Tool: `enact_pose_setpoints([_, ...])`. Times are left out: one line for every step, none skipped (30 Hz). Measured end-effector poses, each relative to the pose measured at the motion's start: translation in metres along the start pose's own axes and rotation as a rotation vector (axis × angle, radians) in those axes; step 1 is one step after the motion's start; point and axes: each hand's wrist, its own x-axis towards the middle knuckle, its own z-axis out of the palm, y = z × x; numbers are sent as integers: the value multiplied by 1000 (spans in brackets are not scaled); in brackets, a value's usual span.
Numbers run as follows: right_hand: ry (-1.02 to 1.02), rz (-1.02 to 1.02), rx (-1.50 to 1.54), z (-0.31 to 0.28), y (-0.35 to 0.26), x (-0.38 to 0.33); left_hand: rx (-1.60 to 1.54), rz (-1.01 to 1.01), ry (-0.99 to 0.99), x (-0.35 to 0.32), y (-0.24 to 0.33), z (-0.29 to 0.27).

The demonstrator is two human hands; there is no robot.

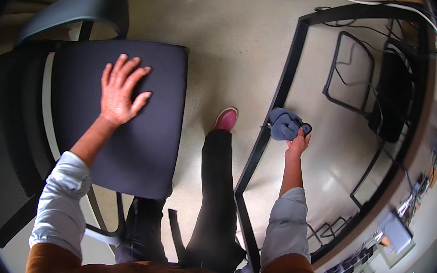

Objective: The person wipes the surface of a large wooden conference table with a grey cloth, moving around the table and under a chair to clean the frame and seat.

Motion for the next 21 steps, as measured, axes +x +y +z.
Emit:
enact_pose_setpoints([33, -55, -55, 17, 3, 20, 12, -16, 12, 3, -8, -2])
enact_pose_setpoints([-1, -207, -99, 32, 29, 65, 20, -20, 12, 2, -13, 1])
enact_pose_setpoints([-29, -357, -138, 45, 61, 109, 23, -14, 12, 1, -20, 5])
enact_pose_setpoints([16, -499, -184, 71, 70, 136, 19, 6, 20, 2, -28, 11])
enact_pose_setpoints([50, -641, -233, 90, 81, 155, 16, 17, 24, -5, -31, 11])
enact_pose_setpoints([-38, -567, -304, 109, 68, 158, -3, 19, 55, -10, -32, 15])
enact_pose_setpoints([-27, -699, -581, 125, 73, 176, -17, 30, 92, -12, -37, 18])
enact_pose_setpoints([-91, -637, -672, 141, 83, 192, -20, 46, 92, -16, -43, 20])
enact_pose_setpoints([-137, -574, -761, 150, 91, 209, -35, 74, 100, -18, -53, 26])
enact_pose_setpoints([-176, -508, -833, 158, 100, 229, -58, 81, 102, -20, -58, 30])
enact_pose_setpoints([-214, -443, -907, 166, 108, 245, -83, 84, 107, -24, -62, 35])
enact_pose_setpoints([-165, -510, -1025, 180, 100, 241, -102, 79, 126, -29, -63, 37])
enact_pose_setpoints([-127, -604, -1102, 192, 97, 252, -103, 63, 117, -35, -64, 39])
enact_pose_setpoints([-131, -665, -1077, 205, 82, 264, -77, 58, 100, -39, -64, 39])
enact_pose_setpoints([-135, -723, -1049, 215, 63, 277, -50, 57, 83, -41, -63, 37])
enact_pose_setpoints([-147, -694, -1001, 224, 42, 299, -56, 63, 86, -41, -65, 40])
enact_pose_setpoints([-158, -667, -949, 233, 20, 318, -62, 48, 74, -42, -68, 38])
enact_pose_setpoints([-158, -638, -1074, 250, -10, 320, -41, 47, 58, -45, -67, 35])
enact_pose_setpoints([-145, -610, -1201, 265, -42, 321, -27, 48, 49, -47, -68, 36])
enact_pose_setpoints([-129, -673, -1240, 279, -60, 331, -13, 39, 42, -49, -68, 36])
enact_pose_setpoints([-109, -732, -1279, 289, -75, 342, -11, 33, 50, -50, -70, 36])
